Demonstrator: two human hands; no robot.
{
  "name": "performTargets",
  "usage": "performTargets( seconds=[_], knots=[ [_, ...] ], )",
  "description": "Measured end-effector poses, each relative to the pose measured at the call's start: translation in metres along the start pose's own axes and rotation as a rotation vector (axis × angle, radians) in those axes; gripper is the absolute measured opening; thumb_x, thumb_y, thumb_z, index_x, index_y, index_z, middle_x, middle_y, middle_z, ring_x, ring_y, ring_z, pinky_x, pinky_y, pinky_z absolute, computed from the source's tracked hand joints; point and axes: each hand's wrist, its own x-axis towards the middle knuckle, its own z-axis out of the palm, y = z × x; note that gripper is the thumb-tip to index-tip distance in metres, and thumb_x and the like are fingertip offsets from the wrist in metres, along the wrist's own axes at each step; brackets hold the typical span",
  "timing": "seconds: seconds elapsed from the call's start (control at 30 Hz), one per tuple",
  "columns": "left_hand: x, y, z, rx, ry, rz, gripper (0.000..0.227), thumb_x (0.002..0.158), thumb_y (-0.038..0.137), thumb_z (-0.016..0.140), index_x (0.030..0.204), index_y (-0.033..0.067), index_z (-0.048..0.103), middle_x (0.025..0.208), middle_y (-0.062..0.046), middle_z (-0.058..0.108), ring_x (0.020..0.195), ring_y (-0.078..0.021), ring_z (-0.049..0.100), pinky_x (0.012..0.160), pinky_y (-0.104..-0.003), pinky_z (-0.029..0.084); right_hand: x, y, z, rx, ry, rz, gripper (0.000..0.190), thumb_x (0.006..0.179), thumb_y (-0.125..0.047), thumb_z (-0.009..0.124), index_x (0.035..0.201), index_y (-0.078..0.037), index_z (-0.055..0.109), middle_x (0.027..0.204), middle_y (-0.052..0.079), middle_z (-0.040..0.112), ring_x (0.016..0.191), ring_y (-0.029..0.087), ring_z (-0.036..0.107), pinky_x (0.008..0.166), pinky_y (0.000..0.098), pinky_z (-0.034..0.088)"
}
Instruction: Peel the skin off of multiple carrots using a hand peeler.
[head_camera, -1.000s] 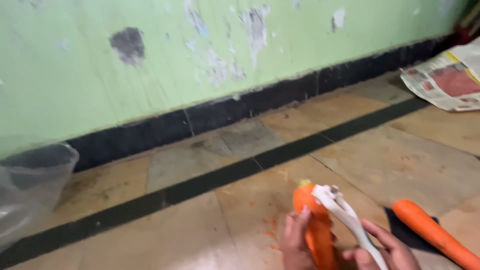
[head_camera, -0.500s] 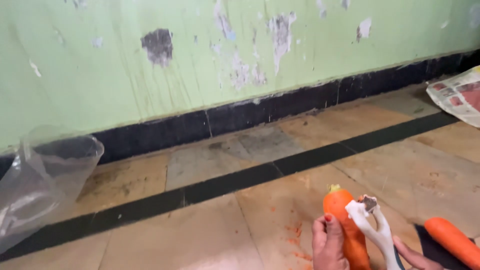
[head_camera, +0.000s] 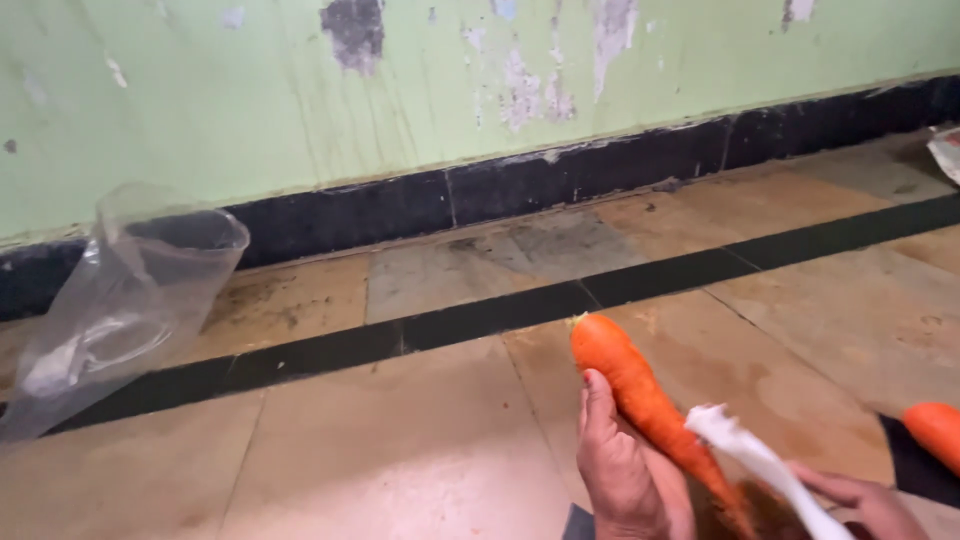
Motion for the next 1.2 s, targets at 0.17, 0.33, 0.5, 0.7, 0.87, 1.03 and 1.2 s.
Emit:
performTargets(
  seconds=[0.17,0.33,0.5,0.7,0.87,1.03,1.2],
  knots=[
    [0.006,-0.023,-0.012,-0.131,0.026,-0.091,0.041,0.101,0.031,0.051,0.128,0.0022,0.063,0.115,-0.011,0.069,0.102,-0.0242,0.064,0.091,-0.038,0.054,0.007,0.011,-0.022,-0.042,0.047,-0.036,0.079,0.095,-0.025,0.073,0.164,-0.005,0.042,0.085,0.016,0.068,0.065,0.019,0.063,0.064,0.0331,0.055],
    [0.015,-0.075,-0.035,0.361,-0.229,-0.101,0.037,0.102,0.017,0.069,0.135,0.0044,0.058,0.122,-0.006,0.066,0.112,-0.0147,0.061,0.103,-0.030,0.049,-0.016,0.014,-0.032,-0.097,0.129,-0.081,0.079,0.096,-0.027,0.072,0.165,-0.005,0.041,0.083,0.015,0.067,0.063,0.018,0.061,0.062,0.0324,0.053],
    [-0.010,-0.058,0.001,0.481,-0.212,-0.143,0.047,0.098,0.030,0.067,0.139,0.0119,0.054,0.123,-0.007,0.071,0.111,-0.0125,0.064,0.098,-0.028,0.051,-0.064,-0.062,0.041,-0.152,0.196,-0.098,0.079,0.098,-0.029,0.071,0.166,-0.004,0.041,0.082,0.013,0.065,0.061,0.017,0.059,0.061,0.0317,0.052],
    [-0.028,-0.036,0.027,0.565,-0.121,-0.169,0.062,0.094,0.042,0.065,0.149,0.0183,0.049,0.125,-0.008,0.070,0.109,-0.0138,0.062,0.092,-0.029,0.050,-0.098,-0.249,0.119,-0.281,0.199,-0.002,0.077,0.100,-0.029,0.067,0.169,-0.009,0.038,0.082,0.011,0.065,0.061,0.016,0.059,0.058,0.0316,0.052],
    [-0.038,-0.029,0.022,0.642,-0.095,-0.113,0.066,0.096,0.048,0.063,0.153,0.0193,0.046,0.133,-0.002,0.066,0.118,-0.0112,0.061,0.098,-0.028,0.048,-0.111,-0.281,0.136,-0.310,0.116,0.198,0.074,0.105,-0.026,0.060,0.173,-0.021,0.031,0.088,0.010,0.067,0.069,0.016,0.065,0.061,0.0328,0.054],
    [-0.035,-0.028,0.028,0.556,-0.029,-0.168,0.058,0.097,0.042,0.063,0.150,0.0201,0.051,0.123,-0.002,0.068,0.106,-0.0121,0.060,0.091,-0.028,0.049,-0.105,-0.287,0.139,-0.349,0.064,0.214,0.077,0.104,-0.026,0.059,0.173,-0.026,0.026,0.091,0.013,0.066,0.070,0.017,0.066,0.065,0.0315,0.054],
    [-0.027,-0.024,0.017,0.398,0.014,-0.194,0.053,0.097,0.030,0.061,0.148,0.0205,0.050,0.118,-0.001,0.069,0.104,-0.0121,0.064,0.091,-0.029,0.051,-0.112,-0.268,0.125,-0.305,-0.035,0.326,0.072,0.104,-0.024,0.061,0.169,-0.029,0.030,0.092,0.012,0.062,0.068,0.019,0.058,0.059,0.0359,0.054]
  ],
)
